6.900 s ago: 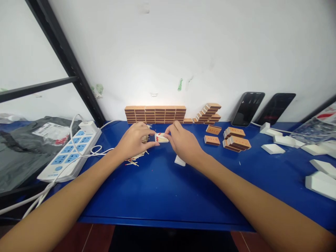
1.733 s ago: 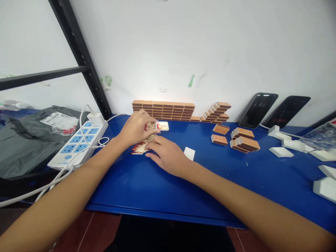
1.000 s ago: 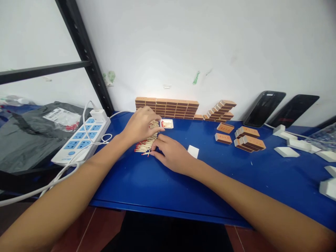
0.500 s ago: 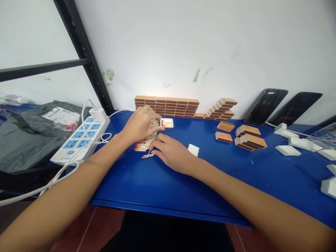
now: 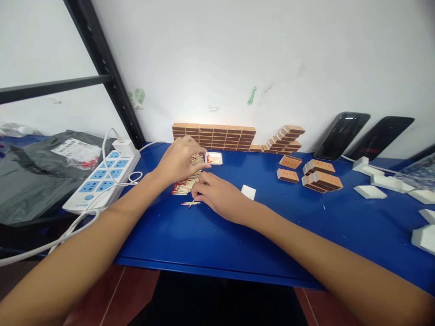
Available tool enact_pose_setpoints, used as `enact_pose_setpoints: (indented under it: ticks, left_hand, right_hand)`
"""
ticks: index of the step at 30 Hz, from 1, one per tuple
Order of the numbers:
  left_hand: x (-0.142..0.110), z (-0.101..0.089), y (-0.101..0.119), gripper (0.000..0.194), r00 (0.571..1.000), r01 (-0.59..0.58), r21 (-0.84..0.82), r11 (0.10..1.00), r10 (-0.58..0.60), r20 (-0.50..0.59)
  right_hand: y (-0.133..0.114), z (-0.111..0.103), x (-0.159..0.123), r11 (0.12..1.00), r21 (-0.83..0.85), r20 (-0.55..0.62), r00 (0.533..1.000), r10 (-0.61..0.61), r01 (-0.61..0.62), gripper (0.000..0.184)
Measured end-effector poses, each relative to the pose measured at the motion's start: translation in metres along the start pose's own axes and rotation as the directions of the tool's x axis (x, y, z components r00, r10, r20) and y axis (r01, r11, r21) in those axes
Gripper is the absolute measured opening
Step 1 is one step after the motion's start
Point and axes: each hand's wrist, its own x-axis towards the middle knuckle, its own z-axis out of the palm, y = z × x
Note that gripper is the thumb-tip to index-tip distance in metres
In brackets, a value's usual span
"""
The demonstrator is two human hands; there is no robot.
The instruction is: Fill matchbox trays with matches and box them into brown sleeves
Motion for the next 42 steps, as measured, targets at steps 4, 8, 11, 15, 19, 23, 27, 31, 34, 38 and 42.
enact_pose_setpoints:
  ticks: [4,8,11,15,19,23,27,31,34,38,42]
  left_hand:
    - [0.0,0.0,0.0,0.037,1.0,-0.001,0.007,1.0,0.001,-0.002]
    - [0.0,-0.001,0.0,0.036,1.0,0.003,0.012,1.0,-0.004,0.009]
    - [0.0,-0.001,0.001,0.036,1.0,0.006,0.009,1.0,-0.006,0.007]
    - [0.001,-0.001,0.002,0.037,1.0,0.018,-0.001,1.0,-0.018,0.013]
    - [0.001,-0.002,0.002,0.037,0.999,0.028,-0.009,1.0,-0.028,0.029]
    - [0.001,-0.002,0.001,0.039,0.999,0.022,-0.001,1.0,-0.022,0.036]
    - [0.0,-0.001,0.001,0.041,0.999,0.012,0.001,1.0,-0.012,0.042]
    - [-0.001,0.001,0.002,0.038,0.999,-0.002,0.007,1.0,0.002,0.04]
    - [-0.001,0.001,0.002,0.031,0.998,-0.002,0.018,1.0,0.0,0.064]
    - [-0.001,0.001,0.003,0.034,0.998,-0.014,0.013,1.0,0.013,0.066]
    - [0.0,0.004,0.008,0.039,0.998,-0.007,-0.017,1.0,0.008,0.064]
  right_hand:
    - [-0.004,-0.006,0.0,0.999,0.016,0.051,0.998,0.047,-0.048,0.016]
    - [-0.015,-0.01,-0.001,0.997,0.049,0.051,0.997,0.064,-0.067,0.017]
    - [-0.022,-0.011,-0.002,0.992,0.091,0.046,0.996,0.083,-0.087,0.014]
    - [-0.027,-0.01,-0.003,0.982,0.119,0.014,0.989,0.146,-0.147,0.019]
    - [-0.027,-0.008,-0.003,0.983,0.114,0.033,0.99,0.14,-0.142,0.015]
    - [-0.025,-0.008,-0.002,0.986,0.122,0.065,0.993,0.103,-0.111,0.013]
    - [-0.021,-0.006,-0.004,0.986,0.147,0.088,0.994,0.066,-0.078,0.016]
    - [-0.013,-0.009,-0.006,0.986,0.147,0.071,0.995,0.065,-0.074,0.017]
    - [0.005,-0.021,-0.006,0.987,0.141,-0.036,0.995,0.088,-0.082,0.012]
    - [0.04,-0.045,-0.007,0.988,0.058,-0.23,0.961,0.152,-0.142,0.01]
    - [0.061,-0.054,-0.009,0.97,0.011,-0.358,0.905,0.229,-0.241,0.008]
